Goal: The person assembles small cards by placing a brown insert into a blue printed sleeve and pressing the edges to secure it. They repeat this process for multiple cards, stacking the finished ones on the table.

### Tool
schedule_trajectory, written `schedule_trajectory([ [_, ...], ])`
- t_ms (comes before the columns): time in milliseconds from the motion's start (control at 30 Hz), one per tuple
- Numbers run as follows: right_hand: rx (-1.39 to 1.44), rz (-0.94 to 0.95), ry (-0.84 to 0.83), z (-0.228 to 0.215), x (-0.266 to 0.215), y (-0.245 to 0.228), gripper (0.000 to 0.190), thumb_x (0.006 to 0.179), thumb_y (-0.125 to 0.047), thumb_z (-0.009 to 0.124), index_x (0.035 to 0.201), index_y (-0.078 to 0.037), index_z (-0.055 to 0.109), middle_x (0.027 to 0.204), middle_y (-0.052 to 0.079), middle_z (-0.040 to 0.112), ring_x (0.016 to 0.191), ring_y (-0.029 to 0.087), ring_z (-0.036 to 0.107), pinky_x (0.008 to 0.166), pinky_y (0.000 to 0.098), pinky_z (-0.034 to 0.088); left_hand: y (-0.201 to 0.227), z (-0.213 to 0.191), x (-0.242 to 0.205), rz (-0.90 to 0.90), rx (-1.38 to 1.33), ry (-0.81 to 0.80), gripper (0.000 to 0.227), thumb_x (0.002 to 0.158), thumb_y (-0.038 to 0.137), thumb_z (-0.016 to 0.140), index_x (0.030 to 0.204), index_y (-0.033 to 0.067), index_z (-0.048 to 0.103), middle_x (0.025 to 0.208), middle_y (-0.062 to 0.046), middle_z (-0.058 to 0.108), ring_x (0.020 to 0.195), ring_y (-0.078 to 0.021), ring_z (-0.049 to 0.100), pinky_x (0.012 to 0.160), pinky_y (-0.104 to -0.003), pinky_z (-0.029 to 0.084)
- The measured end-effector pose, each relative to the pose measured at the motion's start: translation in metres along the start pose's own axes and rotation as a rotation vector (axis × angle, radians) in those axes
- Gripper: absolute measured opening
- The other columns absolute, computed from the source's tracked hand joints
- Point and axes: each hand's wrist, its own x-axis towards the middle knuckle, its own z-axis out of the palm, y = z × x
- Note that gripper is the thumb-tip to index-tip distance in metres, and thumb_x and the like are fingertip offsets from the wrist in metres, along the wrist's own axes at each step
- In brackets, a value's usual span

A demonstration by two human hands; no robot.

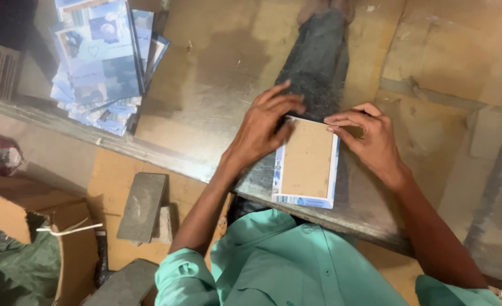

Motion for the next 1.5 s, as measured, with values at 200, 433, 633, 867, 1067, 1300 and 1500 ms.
schedule_trajectory([
  [200, -0.079, -0.033, 0.027, 0.007, -0.005, -0.005, 0.021, 0.088, -0.01, 0.083, 0.107, -0.008, 0.074, 0.112, 0.002, 0.077, 0.098, 0.022, 0.066, 0.089, 0.0349, 0.055, 0.001, 0.005, -0.017, -0.048, 0.052, -0.301, 0.049, 0.099, 0.024, 0.07, 0.144, 0.0093, 0.055, 0.126, -0.013, 0.071, 0.134, -0.0366, 0.058, 0.113, -0.046, 0.047],
  [433, -0.114, -0.173, -0.338, 0.004, 0.004, -0.018, 0.089, 0.08, -0.042, 0.079, 0.152, -0.005, 0.043, 0.149, 0.02, 0.052, 0.131, 0.044, 0.054, 0.113, 0.0502, 0.043, 0.004, 0.015, -0.033, -0.031, 0.055, -0.198, 0.028, 0.1, 0.018, 0.067, 0.127, 0.0099, 0.068, 0.121, -0.009, 0.077, 0.112, -0.0279, 0.072, 0.095, -0.039, 0.059],
  [633, -0.158, -0.138, -0.276, 0.015, -0.022, -0.021, 0.071, 0.087, -0.04, 0.072, 0.147, -0.008, 0.051, 0.147, 0.021, 0.056, 0.133, 0.041, 0.055, 0.112, 0.0469, 0.046, 0.005, -0.005, 0.018, -0.512, -0.188, -0.386, 0.028, 0.098, 0.025, 0.069, 0.122, 0.0115, 0.074, 0.092, -0.014, 0.081, 0.083, -0.0198, 0.082, 0.076, -0.034, 0.063],
  [867, -0.077, -0.074, -0.154, 0.018, -0.039, -0.022, 0.045, 0.087, -0.027, 0.078, 0.127, -0.01, 0.068, 0.126, 0.016, 0.071, 0.116, 0.034, 0.068, 0.097, 0.0416, 0.056, -0.006, 0.027, 0.073, 0.062, 0.253, 0.43, 0.035, 0.101, 0.0, 0.06, 0.136, 0.0069, 0.063, 0.142, -0.013, 0.056, 0.136, -0.0265, 0.054, 0.114, -0.039, 0.046],
  [1067, -0.182, 0.034, -0.055, 0.022, -0.053, -0.02, 0.058, 0.084, -0.041, 0.087, 0.127, -0.007, 0.065, 0.124, 0.012, 0.067, 0.107, 0.031, 0.064, 0.092, 0.0435, 0.054, -0.007, 0.071, 0.045, 0.286, 0.452, -0.235, 0.05, 0.101, 0.014, 0.068, 0.147, 0.0071, 0.051, 0.171, -0.01, 0.032, 0.163, -0.0291, 0.021, 0.137, -0.048, 0.02],
  [1300, -0.294, -0.094, 0.17, 0.035, -0.062, 0.015, 0.139, 0.076, -0.064, 0.09, 0.167, -0.013, -0.002, 0.166, 0.032, -0.004, 0.157, 0.05, 0.001, 0.128, 0.0696, 0.01, -0.029, 0.087, 0.083, -0.051, -0.196, 0.188, 0.048, 0.108, 0.015, 0.059, 0.153, 0.0098, 0.043, 0.164, -0.009, 0.041, 0.156, -0.024, 0.033, 0.134, -0.039, 0.028],
  [1500, -0.434, -0.061, 0.181, 0.05, -0.083, 0.037, 0.152, 0.08, -0.075, 0.086, 0.169, -0.018, -0.022, 0.165, 0.028, -0.024, 0.154, 0.048, -0.019, 0.12, 0.0744, -0.01, -0.026, 0.166, 0.075, 0.501, 0.431, -0.062, 0.053, 0.097, 0.02, 0.064, 0.146, 0.0034, 0.053, 0.155, -0.018, 0.044, 0.147, -0.0378, 0.032, 0.122, -0.062, 0.024],
])
